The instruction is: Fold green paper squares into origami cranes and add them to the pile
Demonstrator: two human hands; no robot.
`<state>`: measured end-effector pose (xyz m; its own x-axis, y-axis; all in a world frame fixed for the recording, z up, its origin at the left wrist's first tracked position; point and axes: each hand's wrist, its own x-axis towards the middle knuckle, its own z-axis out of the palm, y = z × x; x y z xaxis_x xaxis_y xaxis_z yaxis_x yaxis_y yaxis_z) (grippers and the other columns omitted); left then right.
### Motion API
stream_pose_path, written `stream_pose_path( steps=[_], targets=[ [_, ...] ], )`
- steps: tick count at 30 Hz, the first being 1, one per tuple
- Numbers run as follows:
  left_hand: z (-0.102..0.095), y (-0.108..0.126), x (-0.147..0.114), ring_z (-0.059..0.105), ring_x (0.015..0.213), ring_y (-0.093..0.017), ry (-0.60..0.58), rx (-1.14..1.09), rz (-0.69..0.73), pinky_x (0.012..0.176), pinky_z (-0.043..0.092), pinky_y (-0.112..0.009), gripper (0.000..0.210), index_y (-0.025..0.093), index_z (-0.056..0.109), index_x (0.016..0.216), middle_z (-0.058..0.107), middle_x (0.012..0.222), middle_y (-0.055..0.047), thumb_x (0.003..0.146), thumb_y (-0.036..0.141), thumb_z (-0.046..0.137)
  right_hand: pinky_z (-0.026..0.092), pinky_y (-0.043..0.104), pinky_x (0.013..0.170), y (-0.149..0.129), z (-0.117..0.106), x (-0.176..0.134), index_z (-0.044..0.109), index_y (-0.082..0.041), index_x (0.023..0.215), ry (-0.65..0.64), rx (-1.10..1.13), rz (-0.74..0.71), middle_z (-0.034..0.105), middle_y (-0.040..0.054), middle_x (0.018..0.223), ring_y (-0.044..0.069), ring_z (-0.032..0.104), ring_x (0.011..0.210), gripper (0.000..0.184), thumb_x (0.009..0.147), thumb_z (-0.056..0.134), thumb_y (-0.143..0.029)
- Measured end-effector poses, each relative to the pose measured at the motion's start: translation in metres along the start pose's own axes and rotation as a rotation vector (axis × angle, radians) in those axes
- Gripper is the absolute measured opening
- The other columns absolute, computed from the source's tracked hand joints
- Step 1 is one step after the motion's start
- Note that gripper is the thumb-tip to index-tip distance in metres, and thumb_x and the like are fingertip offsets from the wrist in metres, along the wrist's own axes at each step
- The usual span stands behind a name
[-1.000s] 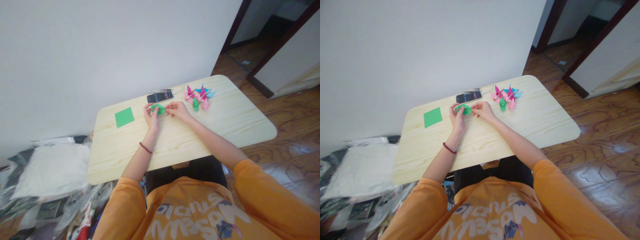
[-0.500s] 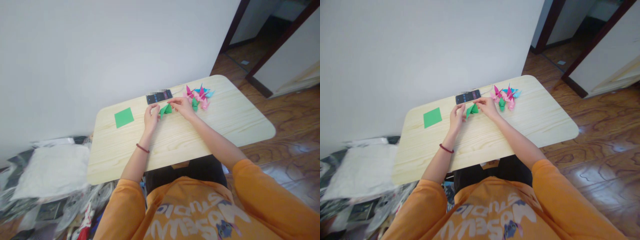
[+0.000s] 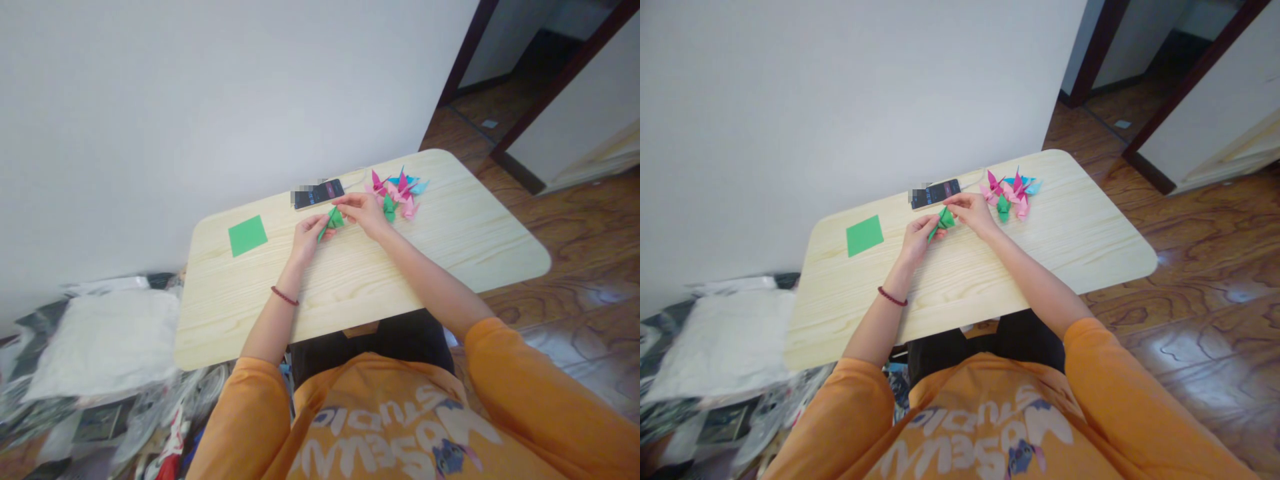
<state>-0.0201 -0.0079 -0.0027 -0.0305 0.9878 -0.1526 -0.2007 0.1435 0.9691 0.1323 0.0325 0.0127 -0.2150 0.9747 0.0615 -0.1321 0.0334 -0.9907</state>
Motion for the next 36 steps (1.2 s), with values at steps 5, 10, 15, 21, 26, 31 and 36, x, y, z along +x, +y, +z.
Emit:
stream_pose_path(
  steps=[5, 10, 15, 21, 26, 31, 36],
  targets=[
    [0.002, 0.001, -0.001, 0.064, 0.056, -0.011, 0.02, -0.047, -0.016, 0.06, 0.053, -0.025, 0.026, 0.015, 0.071, 0.079, 0.071, 0.072, -0.004, 0.07, 0.038, 0.078, 0.028, 0.02, 0.042, -0.003, 0.001, -0.001, 0.071, -0.014, 0.082, 0.014, 0.014, 0.04, 0.056, -0.002, 0.053, 0.007, 0.043, 0.047, 0.016, 0.069, 0.071, -0.023],
    [0.004, 0.004, -0.003, 0.063, 0.054, -0.009, 0.036, -0.08, -0.053, 0.06, 0.052, -0.023, 0.021, 0.014, 0.071, 0.078, 0.069, 0.067, -0.002, 0.073, 0.034, 0.076, 0.026, 0.019, 0.041, -0.003, 0.001, -0.002, 0.068, -0.013, 0.075, 0.001, 0.06, 0.067, 0.055, -0.002, 0.051, 0.006, 0.044, 0.047, 0.016, 0.067, 0.072, -0.026],
    [0.005, 0.004, -0.004, 0.062, 0.053, -0.009, 0.046, -0.09, -0.064, 0.058, 0.052, -0.022, 0.021, 0.014, 0.071, 0.075, 0.069, 0.065, -0.002, 0.073, 0.034, 0.077, 0.023, 0.019, 0.04, -0.003, 0.0, -0.002, 0.065, -0.013, 0.071, -0.004, 0.084, 0.065, 0.053, -0.0031, 0.05, 0.005, 0.041, 0.045, 0.017, 0.067, 0.073, -0.028],
    [0.007, 0.004, -0.006, 0.062, 0.053, -0.009, 0.058, -0.089, -0.052, 0.059, 0.052, -0.023, 0.02, 0.014, 0.071, 0.073, 0.068, 0.063, -0.001, 0.074, 0.034, 0.075, 0.024, 0.019, 0.039, -0.002, 0.0, -0.002, 0.065, -0.014, 0.073, -0.006, 0.065, 0.061, 0.054, -0.0031, 0.05, 0.005, 0.041, 0.044, 0.019, 0.065, 0.074, -0.028],
    [0.009, 0.004, -0.006, 0.061, 0.051, -0.01, 0.052, -0.075, -0.014, 0.06, 0.052, -0.024, 0.021, 0.014, 0.071, 0.073, 0.067, 0.062, -0.001, 0.074, 0.034, 0.075, 0.024, 0.019, 0.039, -0.003, 0.003, -0.003, 0.064, -0.014, 0.07, 0.027, 0.072, 0.078, 0.054, -0.0028, 0.05, 0.006, 0.042, 0.044, 0.014, 0.063, 0.073, -0.024],
    [0.011, 0.002, -0.007, 0.06, 0.05, -0.01, 0.055, -0.05, 0.029, 0.058, 0.052, -0.025, 0.026, 0.014, 0.07, 0.07, 0.067, 0.061, -0.001, 0.071, 0.039, 0.077, 0.024, 0.019, 0.038, -0.003, 0.004, -0.003, 0.064, -0.015, 0.068, 0.057, 0.061, 0.073, 0.053, -0.0037, 0.05, 0.005, 0.039, 0.043, 0.015, 0.066, 0.073, -0.026],
    [0.012, -0.003, -0.007, 0.061, 0.051, -0.011, 0.055, -0.052, 0.076, 0.057, 0.051, -0.025, 0.03, 0.014, 0.07, 0.069, 0.068, 0.061, -0.002, 0.069, 0.044, 0.078, 0.023, 0.019, 0.038, -0.002, 0.002, -0.002, 0.063, -0.015, 0.067, 0.059, 0.065, 0.068, 0.052, -0.0034, 0.051, 0.005, 0.038, 0.043, 0.018, 0.067, 0.074, -0.03]
  ],
)
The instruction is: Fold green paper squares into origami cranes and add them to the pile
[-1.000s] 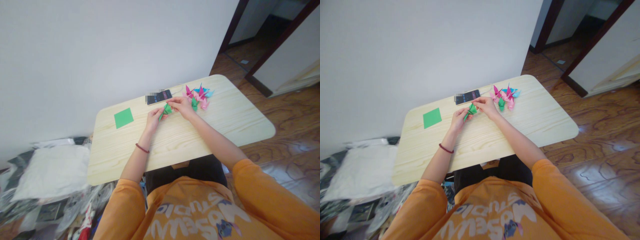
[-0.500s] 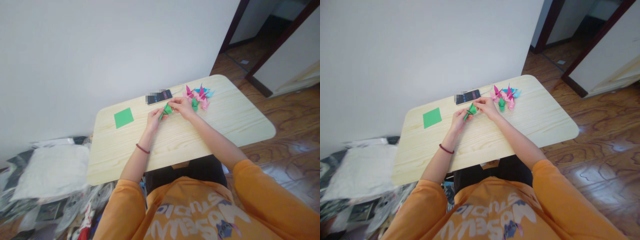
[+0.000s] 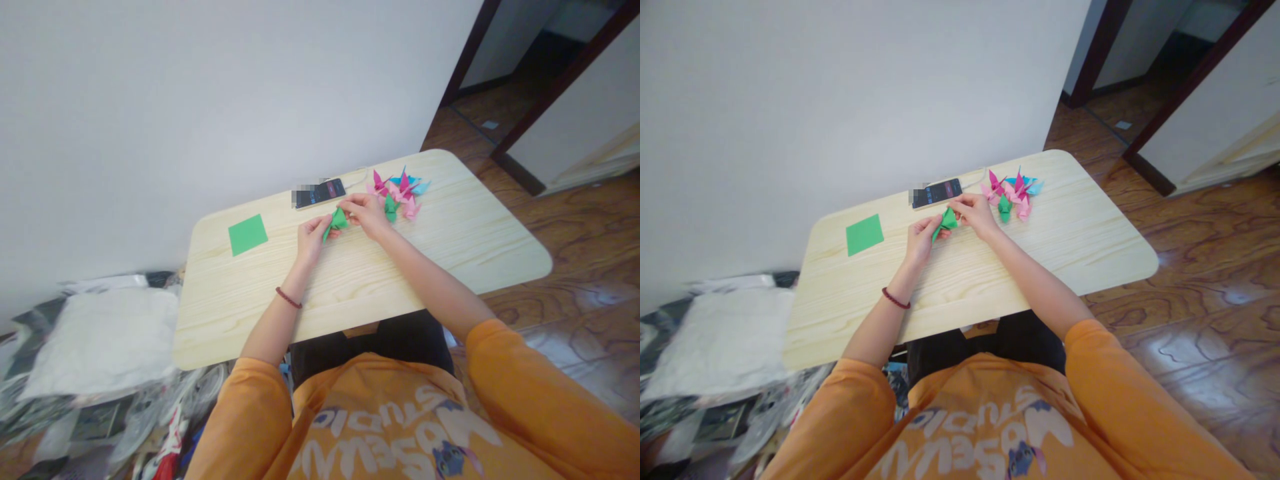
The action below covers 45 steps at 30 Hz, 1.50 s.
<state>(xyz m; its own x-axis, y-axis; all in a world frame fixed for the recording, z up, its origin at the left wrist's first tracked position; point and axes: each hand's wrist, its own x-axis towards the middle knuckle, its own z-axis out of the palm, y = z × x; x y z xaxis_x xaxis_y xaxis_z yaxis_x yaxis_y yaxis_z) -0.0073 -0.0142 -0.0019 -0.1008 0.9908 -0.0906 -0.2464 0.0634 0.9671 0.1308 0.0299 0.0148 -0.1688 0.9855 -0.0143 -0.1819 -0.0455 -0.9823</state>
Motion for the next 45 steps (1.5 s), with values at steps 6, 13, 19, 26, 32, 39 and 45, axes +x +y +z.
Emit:
stream_pose_path(
  steps=[6, 13, 19, 26, 32, 39, 45],
  targets=[
    [-0.0012, -0.0033, 0.0009, 0.06, 0.051, -0.012, 0.058, 0.016, 0.052, 0.056, 0.05, -0.025, 0.027, 0.015, 0.072, 0.071, 0.068, 0.061, -0.002, 0.07, 0.042, 0.076, 0.023, 0.018, 0.038, -0.0029, 0.0016, -0.003, 0.065, -0.015, 0.07, -0.027, 0.009, 0.031, 0.054, -0.0018, 0.055, 0.007, 0.043, 0.049, 0.023, 0.066, 0.076, -0.034],
    [0.0003, -0.0017, -0.0009, 0.062, 0.054, -0.012, 0.06, 0.029, 0.079, 0.059, 0.051, -0.027, 0.025, 0.016, 0.073, 0.072, 0.07, 0.066, -0.003, 0.069, 0.041, 0.077, 0.026, 0.018, 0.039, 0.0005, 0.0039, -0.0026, 0.061, -0.015, 0.07, -0.043, -0.008, 0.108, 0.057, -0.0026, 0.058, 0.006, 0.042, 0.047, 0.029, 0.058, 0.083, -0.03],
    [-0.0001, -0.0023, -0.0008, 0.061, 0.052, -0.012, 0.052, 0.041, 0.082, 0.057, 0.05, -0.027, 0.026, 0.015, 0.073, 0.072, 0.07, 0.065, -0.003, 0.069, 0.041, 0.077, 0.023, 0.019, 0.039, -0.001, -0.0001, -0.0008, 0.064, -0.014, 0.07, -0.075, -0.011, 0.076, 0.049, -0.0048, 0.046, 0.005, 0.039, 0.043, 0.021, 0.065, 0.078, -0.029],
    [-0.0007, -0.0019, -0.0006, 0.06, 0.053, -0.011, 0.096, 0.02, 0.065, 0.057, 0.049, -0.025, 0.026, 0.016, 0.073, 0.073, 0.07, 0.067, -0.002, 0.067, 0.04, 0.079, 0.02, 0.019, 0.038, -0.0035, 0.0001, -0.0017, 0.064, -0.014, 0.07, -0.108, 0.002, 0.058, 0.047, -0.0051, 0.046, 0.005, 0.035, 0.043, 0.025, 0.068, 0.078, -0.034],
    [-0.0004, 0.0004, -0.0009, 0.059, 0.053, -0.01, 0.124, -0.04, 0.012, 0.055, 0.048, -0.025, 0.021, 0.016, 0.072, 0.071, 0.069, 0.07, -0.001, 0.068, 0.036, 0.078, 0.018, 0.019, 0.038, -0.0023, -0.0005, -0.0014, 0.064, -0.013, 0.069, -0.102, 0.034, 0.059, 0.054, -0.0021, 0.056, 0.004, 0.038, 0.045, 0.026, 0.065, 0.079, -0.034],
    [-0.0027, -0.0013, -0.0002, 0.06, 0.056, -0.011, 0.093, -0.028, 0.066, 0.054, 0.048, -0.023, 0.024, 0.016, 0.071, 0.071, 0.069, 0.068, -0.001, 0.064, 0.037, 0.08, 0.02, 0.019, 0.038, 0.0004, -0.0007, -0.0007, 0.063, -0.013, 0.07, -0.102, 0.014, 0.067, 0.049, -0.0044, 0.048, 0.005, 0.038, 0.043, 0.019, 0.064, 0.076, -0.026],
    [-0.0032, 0.0012, -0.0016, 0.059, 0.046, -0.01, 0.035, -0.028, -0.038, 0.042, 0.042, -0.021, 0.025, 0.016, 0.071, 0.082, 0.071, 0.073, -0.002, 0.069, 0.036, 0.078, 0.022, 0.02, 0.04, -0.0018, 0.0001, -0.0011, 0.062, -0.015, 0.068, -0.048, -0.068, 0.003, 0.048, -0.0051, 0.047, 0.005, 0.037, 0.043, 0.017, 0.064, 0.073, -0.026]
  ],
)
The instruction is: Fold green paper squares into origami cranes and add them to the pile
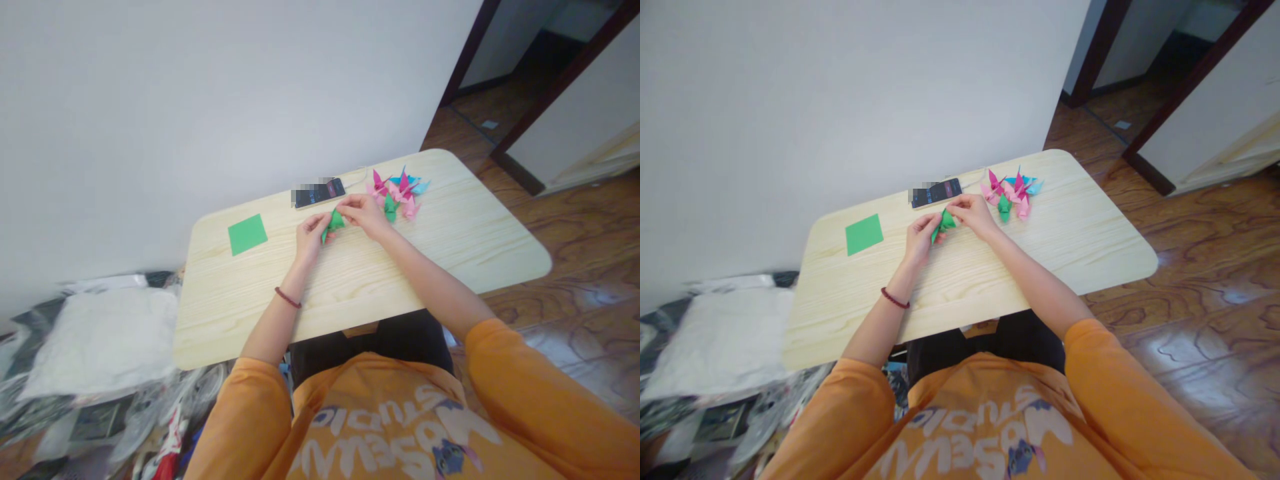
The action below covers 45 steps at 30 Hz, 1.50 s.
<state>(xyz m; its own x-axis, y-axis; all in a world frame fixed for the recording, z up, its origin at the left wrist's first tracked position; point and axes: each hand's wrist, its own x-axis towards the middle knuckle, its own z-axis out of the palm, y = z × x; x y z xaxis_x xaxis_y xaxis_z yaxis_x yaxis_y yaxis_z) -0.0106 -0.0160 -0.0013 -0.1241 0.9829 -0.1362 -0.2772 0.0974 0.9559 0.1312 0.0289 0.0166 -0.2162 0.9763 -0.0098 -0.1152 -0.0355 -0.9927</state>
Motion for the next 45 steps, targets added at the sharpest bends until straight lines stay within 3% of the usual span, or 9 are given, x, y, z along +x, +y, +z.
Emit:
stream_pose_path(
  steps=[6, 16, 24, 29, 35, 45],
  targets=[
    [0.001, 0.001, 0.0, 0.066, 0.059, -0.012, -0.021, -0.087, -0.059, 0.06, 0.054, -0.025, 0.026, 0.016, 0.07, 0.086, 0.072, 0.078, -0.003, 0.072, 0.035, 0.078, 0.026, 0.021, 0.043, 0.001, 0.003, 0.0, 0.061, -0.015, 0.067, 0.02, -0.067, -0.121, 0.049, -0.0046, 0.049, 0.007, 0.039, 0.047, 0.02, 0.064, 0.073, -0.031],
    [-0.005, -0.013, 0.013, 0.066, 0.063, -0.012, -0.048, -0.086, 0.106, 0.068, 0.053, -0.027, 0.021, 0.017, 0.068, 0.088, 0.072, 0.08, -0.003, 0.073, 0.029, 0.076, 0.026, 0.021, 0.042, -0.005, 0.004, -0.003, 0.06, -0.016, 0.068, 0.025, -0.019, -0.139, 0.048, -0.0056, 0.048, 0.006, 0.038, 0.044, 0.02, 0.066, 0.073, -0.031],
    [-0.005, -0.009, 0.01, 0.066, 0.073, -0.015, -0.137, -0.023, 0.159, 0.071, 0.053, -0.028, 0.024, 0.02, 0.068, 0.093, 0.071, 0.084, -0.002, 0.07, 0.015, 0.066, 0.027, 0.022, 0.043, -0.001, 0.004, -0.001, 0.061, -0.016, 0.069, 0.026, -0.043, -0.132, 0.049, -0.0054, 0.049, 0.006, 0.038, 0.044, 0.019, 0.067, 0.072, -0.031],
    [-0.003, -0.007, 0.007, 0.064, 0.065, -0.012, -0.074, -0.039, 0.167, 0.063, 0.051, -0.024, 0.015, 0.02, 0.068, 0.086, 0.069, 0.075, 0.0, 0.073, 0.027, 0.069, 0.029, 0.022, 0.045, 0.002, 0.004, 0.0, 0.06, -0.016, 0.069, 0.016, -0.058, -0.135, 0.047, -0.0053, 0.05, 0.007, 0.04, 0.046, 0.02, 0.068, 0.072, -0.032],
    [-0.001, -0.007, 0.007, 0.063, 0.061, -0.011, -0.005, -0.071, 0.126, 0.062, 0.051, -0.025, 0.031, 0.016, 0.067, 0.078, 0.07, 0.071, -0.001, 0.063, 0.039, 0.082, 0.031, 0.022, 0.046, 0.0, 0.006, -0.003, 0.06, -0.016, 0.069, 0.018, -0.061, -0.135, 0.049, -0.0044, 0.052, 0.008, 0.042, 0.048, 0.021, 0.068, 0.072, -0.034],
    [0.0, -0.006, 0.004, 0.063, 0.06, -0.011, 0.037, -0.02, 0.13, 0.063, 0.048, -0.024, 0.027, 0.015, 0.068, 0.074, 0.07, 0.069, -0.002, 0.065, 0.036, 0.083, 0.023, 0.021, 0.04, -0.003, 0.005, -0.003, 0.059, -0.018, 0.069, 0.019, -0.023, -0.101, 0.047, -0.0055, 0.049, 0.006, 0.036, 0.044, 0.028, 0.066, 0.075, -0.041]
  ],
)
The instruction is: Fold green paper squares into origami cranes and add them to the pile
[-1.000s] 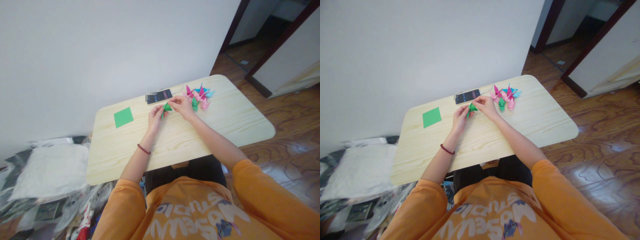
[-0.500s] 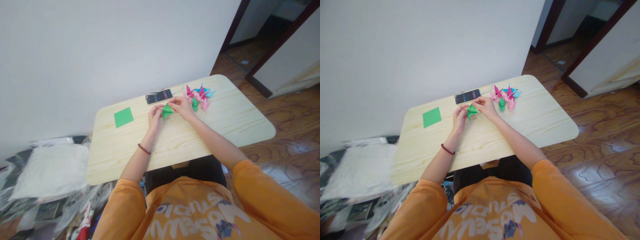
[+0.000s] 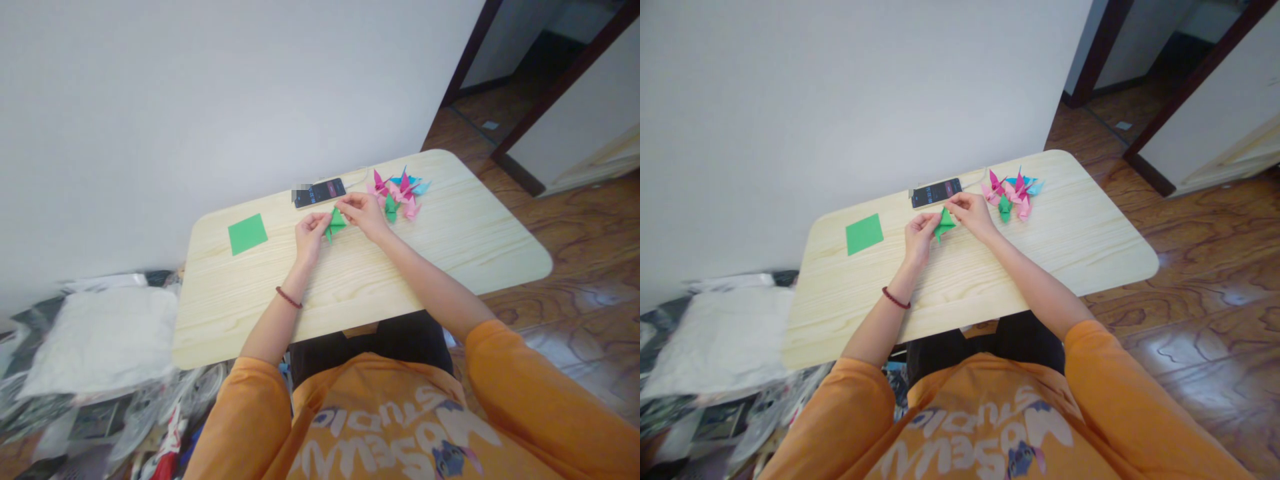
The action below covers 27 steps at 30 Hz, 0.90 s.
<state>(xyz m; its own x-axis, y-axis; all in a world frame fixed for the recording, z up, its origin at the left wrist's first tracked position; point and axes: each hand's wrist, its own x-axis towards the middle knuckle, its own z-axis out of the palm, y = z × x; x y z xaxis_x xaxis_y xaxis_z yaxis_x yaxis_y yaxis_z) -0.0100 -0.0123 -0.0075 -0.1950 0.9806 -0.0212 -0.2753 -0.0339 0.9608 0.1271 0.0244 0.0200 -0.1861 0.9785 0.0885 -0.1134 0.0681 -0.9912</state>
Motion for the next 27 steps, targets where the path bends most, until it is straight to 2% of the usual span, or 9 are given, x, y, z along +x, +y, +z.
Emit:
stream_pose_path(
  steps=[7, 12, 16, 27],
  targets=[
    [0.0002, 0.0, -0.0003, 0.062, 0.06, -0.009, 0.088, 0.063, 0.085, 0.062, 0.048, -0.021, 0.025, 0.016, 0.07, 0.074, 0.07, 0.068, -0.001, 0.063, 0.035, 0.083, 0.021, 0.02, 0.039, -0.0025, -0.0014, -0.001, 0.06, -0.016, 0.069, -0.032, 0.038, 0.043, 0.047, -0.0056, 0.049, 0.005, 0.034, 0.043, 0.032, 0.066, 0.076, -0.044],
    [0.0006, 0.0001, -0.0004, 0.066, 0.068, -0.012, 0.081, 0.037, 0.096, 0.069, 0.052, -0.024, 0.03, 0.016, 0.072, 0.077, 0.073, 0.074, -0.003, 0.061, 0.038, 0.084, 0.021, 0.021, 0.039, -0.0026, -0.0013, -0.0019, 0.062, -0.016, 0.07, -0.065, 0.048, 0.05, 0.047, -0.0055, 0.047, 0.005, 0.034, 0.041, 0.033, 0.064, 0.078, -0.044],
    [0.0014, 0.0003, -0.0008, 0.068, 0.072, -0.014, 0.081, 0.028, 0.096, 0.074, 0.054, -0.027, 0.025, 0.016, 0.073, 0.077, 0.073, 0.076, -0.003, 0.063, 0.034, 0.084, 0.02, 0.021, 0.039, -0.0037, -0.0007, -0.0022, 0.061, -0.017, 0.069, -0.059, 0.014, 0.039, 0.045, -0.0063, 0.044, 0.005, 0.033, 0.041, 0.032, 0.062, 0.079, -0.043],
    [0.0036, 0.0025, -0.0022, 0.067, 0.068, -0.013, 0.109, 0.014, 0.066, 0.072, 0.053, -0.027, 0.019, 0.016, 0.073, 0.073, 0.073, 0.074, -0.003, 0.063, 0.028, 0.084, 0.024, 0.022, 0.044, -0.0047, 0.0021, -0.0028, 0.058, -0.018, 0.064, -0.031, -0.029, -0.023, 0.047, -0.004, 0.052, 0.008, 0.039, 0.05, 0.029, 0.06, 0.074, -0.042]
  ],
)
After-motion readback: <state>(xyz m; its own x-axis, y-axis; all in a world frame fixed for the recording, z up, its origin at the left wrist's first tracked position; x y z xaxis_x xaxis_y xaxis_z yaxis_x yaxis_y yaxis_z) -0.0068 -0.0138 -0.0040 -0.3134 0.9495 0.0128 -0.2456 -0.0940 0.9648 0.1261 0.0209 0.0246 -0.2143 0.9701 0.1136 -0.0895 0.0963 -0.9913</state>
